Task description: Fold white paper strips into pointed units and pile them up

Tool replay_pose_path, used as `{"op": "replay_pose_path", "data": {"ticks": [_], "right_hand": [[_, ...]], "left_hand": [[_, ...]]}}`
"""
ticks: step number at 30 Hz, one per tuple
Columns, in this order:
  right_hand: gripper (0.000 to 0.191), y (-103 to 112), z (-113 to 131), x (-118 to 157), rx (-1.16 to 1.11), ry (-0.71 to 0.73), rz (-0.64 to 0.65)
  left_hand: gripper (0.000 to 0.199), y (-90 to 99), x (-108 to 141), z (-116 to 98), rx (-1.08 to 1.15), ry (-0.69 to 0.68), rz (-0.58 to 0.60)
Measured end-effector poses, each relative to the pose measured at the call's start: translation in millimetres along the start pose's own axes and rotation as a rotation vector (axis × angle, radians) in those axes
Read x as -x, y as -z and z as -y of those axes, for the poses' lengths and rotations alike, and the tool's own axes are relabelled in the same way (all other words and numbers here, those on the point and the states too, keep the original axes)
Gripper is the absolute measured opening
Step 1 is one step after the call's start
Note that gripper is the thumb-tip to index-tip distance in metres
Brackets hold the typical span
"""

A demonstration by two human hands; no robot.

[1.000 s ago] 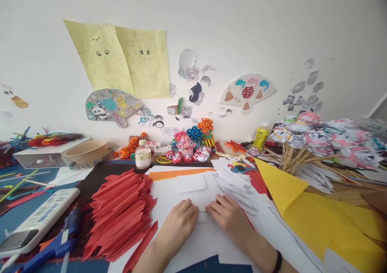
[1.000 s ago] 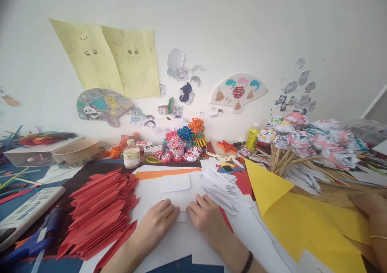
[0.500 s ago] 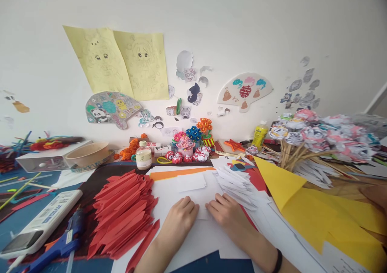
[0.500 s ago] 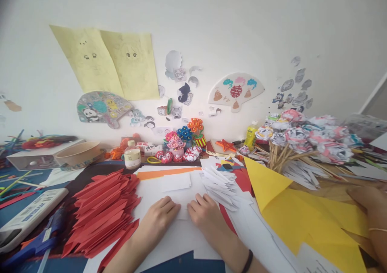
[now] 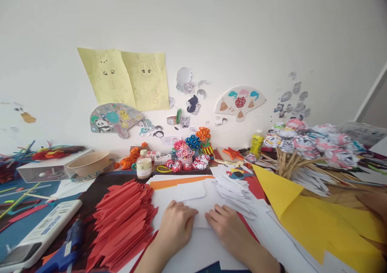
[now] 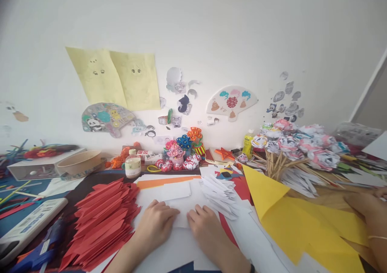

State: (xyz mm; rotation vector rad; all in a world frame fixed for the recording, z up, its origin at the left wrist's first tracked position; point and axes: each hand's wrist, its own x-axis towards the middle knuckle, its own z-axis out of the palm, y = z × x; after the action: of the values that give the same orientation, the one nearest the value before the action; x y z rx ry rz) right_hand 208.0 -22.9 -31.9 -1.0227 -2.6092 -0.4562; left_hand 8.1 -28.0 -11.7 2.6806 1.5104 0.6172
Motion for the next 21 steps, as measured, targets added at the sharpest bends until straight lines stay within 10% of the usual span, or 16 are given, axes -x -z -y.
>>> {"op": "replay_pose_path", "data": {"ticks": [21], "right_hand": [[0.011, 8.0, -9.0, -16.3, -0.842, -0.537, -0.092]], "left_hand": [[0.008, -4.9, -14.4, 1.6, 0.373, 0.245, -0.077]]}}
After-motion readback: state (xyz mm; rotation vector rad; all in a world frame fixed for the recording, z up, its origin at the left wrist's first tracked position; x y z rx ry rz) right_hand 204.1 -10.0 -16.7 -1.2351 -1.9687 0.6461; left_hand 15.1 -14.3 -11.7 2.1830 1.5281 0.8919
